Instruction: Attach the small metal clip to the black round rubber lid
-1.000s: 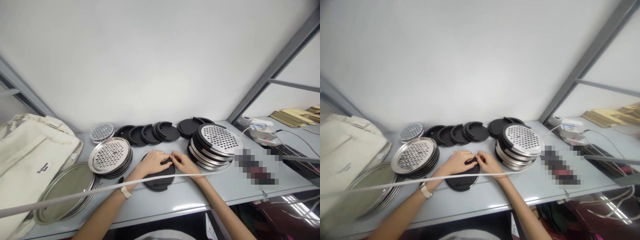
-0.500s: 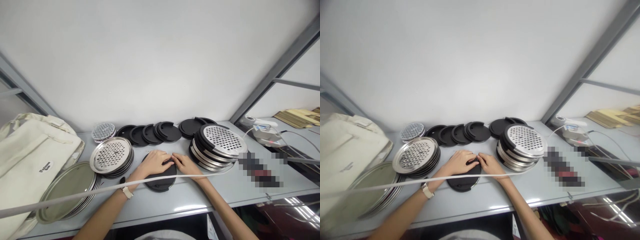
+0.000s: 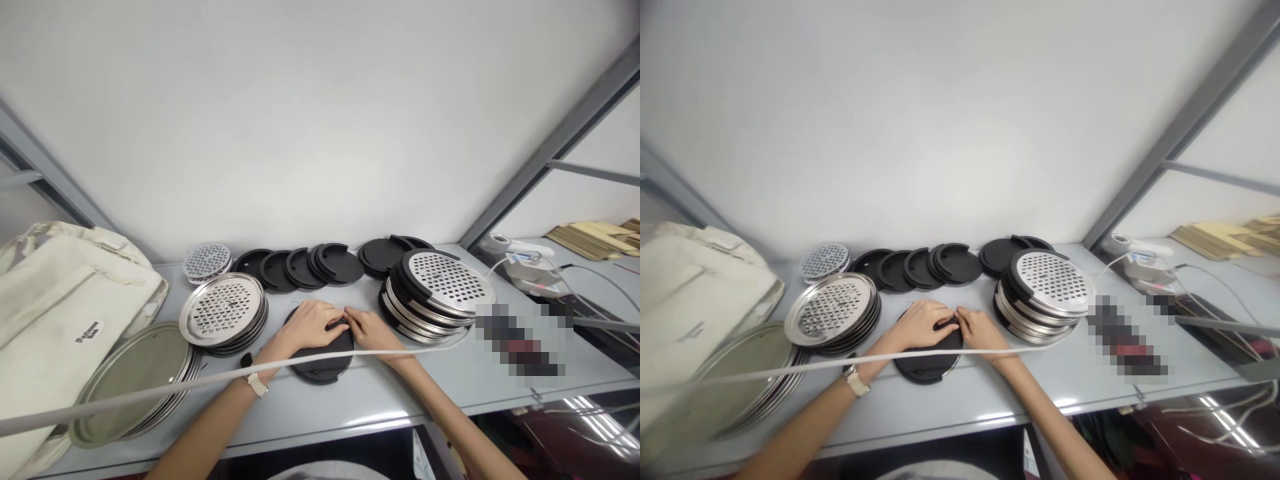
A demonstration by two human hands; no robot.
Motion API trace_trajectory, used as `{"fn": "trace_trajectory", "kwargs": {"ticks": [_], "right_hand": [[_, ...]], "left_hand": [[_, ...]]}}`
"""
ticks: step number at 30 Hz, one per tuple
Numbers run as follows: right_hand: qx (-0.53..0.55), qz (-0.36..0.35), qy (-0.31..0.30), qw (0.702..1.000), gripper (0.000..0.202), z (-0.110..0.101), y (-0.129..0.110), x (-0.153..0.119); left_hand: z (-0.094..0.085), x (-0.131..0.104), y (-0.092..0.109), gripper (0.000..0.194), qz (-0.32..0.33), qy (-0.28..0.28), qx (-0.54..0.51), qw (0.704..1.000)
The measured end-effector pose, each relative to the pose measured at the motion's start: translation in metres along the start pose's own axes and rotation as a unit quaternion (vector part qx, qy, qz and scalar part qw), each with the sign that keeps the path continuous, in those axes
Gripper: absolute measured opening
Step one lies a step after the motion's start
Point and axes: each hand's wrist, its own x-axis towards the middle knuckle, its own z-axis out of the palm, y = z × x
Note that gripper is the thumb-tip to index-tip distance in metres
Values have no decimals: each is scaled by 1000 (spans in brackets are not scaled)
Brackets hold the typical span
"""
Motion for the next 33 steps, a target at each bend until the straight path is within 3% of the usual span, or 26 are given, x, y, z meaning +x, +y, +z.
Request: {"fn": "trace_trajectory", "kwargs": {"ticks": [12, 19, 33], "right_hand": [[-59, 14, -24, 998, 23, -1, -2, 2], [-42, 16, -5, 999, 27, 2, -1, -2], [-14, 55, 50, 997, 30, 16, 1, -9]], "left_hand": [[1, -1, 0, 24, 0, -4, -16, 1000], [-3, -3, 3, 23, -29, -16, -16, 999], [-6, -3, 4, 15, 7, -8, -42, 999]]}}
